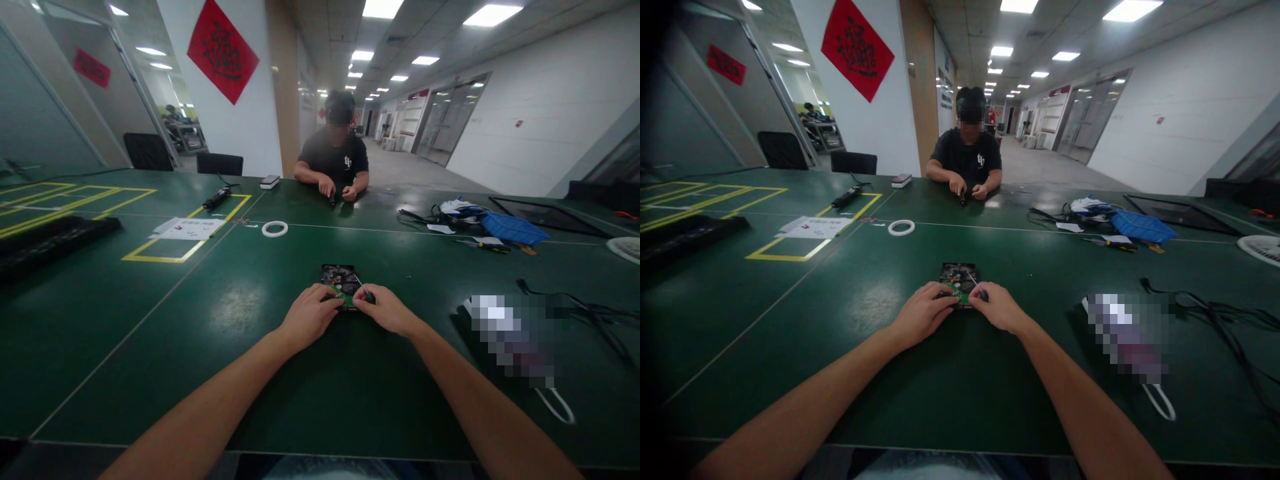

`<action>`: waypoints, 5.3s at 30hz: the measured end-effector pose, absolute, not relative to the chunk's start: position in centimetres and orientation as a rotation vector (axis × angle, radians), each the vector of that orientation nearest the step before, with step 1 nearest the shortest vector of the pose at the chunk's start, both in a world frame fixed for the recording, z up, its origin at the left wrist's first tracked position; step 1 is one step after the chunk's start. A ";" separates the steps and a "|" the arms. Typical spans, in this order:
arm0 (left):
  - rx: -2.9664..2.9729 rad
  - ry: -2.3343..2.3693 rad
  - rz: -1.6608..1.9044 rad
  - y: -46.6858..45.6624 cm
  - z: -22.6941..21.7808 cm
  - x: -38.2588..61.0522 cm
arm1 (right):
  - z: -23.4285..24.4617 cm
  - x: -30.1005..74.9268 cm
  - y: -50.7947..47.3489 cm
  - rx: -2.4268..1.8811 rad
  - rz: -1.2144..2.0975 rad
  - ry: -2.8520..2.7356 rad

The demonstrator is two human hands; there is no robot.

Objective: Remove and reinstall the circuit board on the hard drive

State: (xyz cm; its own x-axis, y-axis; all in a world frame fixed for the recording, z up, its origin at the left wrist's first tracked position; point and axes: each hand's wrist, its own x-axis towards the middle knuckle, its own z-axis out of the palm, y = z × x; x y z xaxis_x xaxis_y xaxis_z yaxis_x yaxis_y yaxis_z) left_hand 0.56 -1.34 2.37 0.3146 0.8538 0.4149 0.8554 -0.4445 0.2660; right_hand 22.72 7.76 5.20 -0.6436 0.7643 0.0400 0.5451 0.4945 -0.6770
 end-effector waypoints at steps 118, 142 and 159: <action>-2.578 -1.597 -0.886 -1.3 2.1 0.2 | 5.9 23.2 6.8 -0.806 0.384 -2.085; -2.582 -1.586 -0.893 -1.3 2.1 0.2 | 6.3 23.2 7.2 -0.787 0.018 -1.908; -2.572 -1.598 -0.891 -1.3 2.0 0.2 | 6.6 22.8 6.8 -0.807 0.024 -1.951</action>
State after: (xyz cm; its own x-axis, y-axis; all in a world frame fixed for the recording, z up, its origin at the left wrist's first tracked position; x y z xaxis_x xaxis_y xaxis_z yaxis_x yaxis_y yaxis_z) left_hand 0.23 -1.28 2.05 0.3282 0.8292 0.4524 0.8207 -0.4874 0.2981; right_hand 22.80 6.75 6.62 -0.2932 0.5446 0.7858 0.5249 0.7786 -0.3438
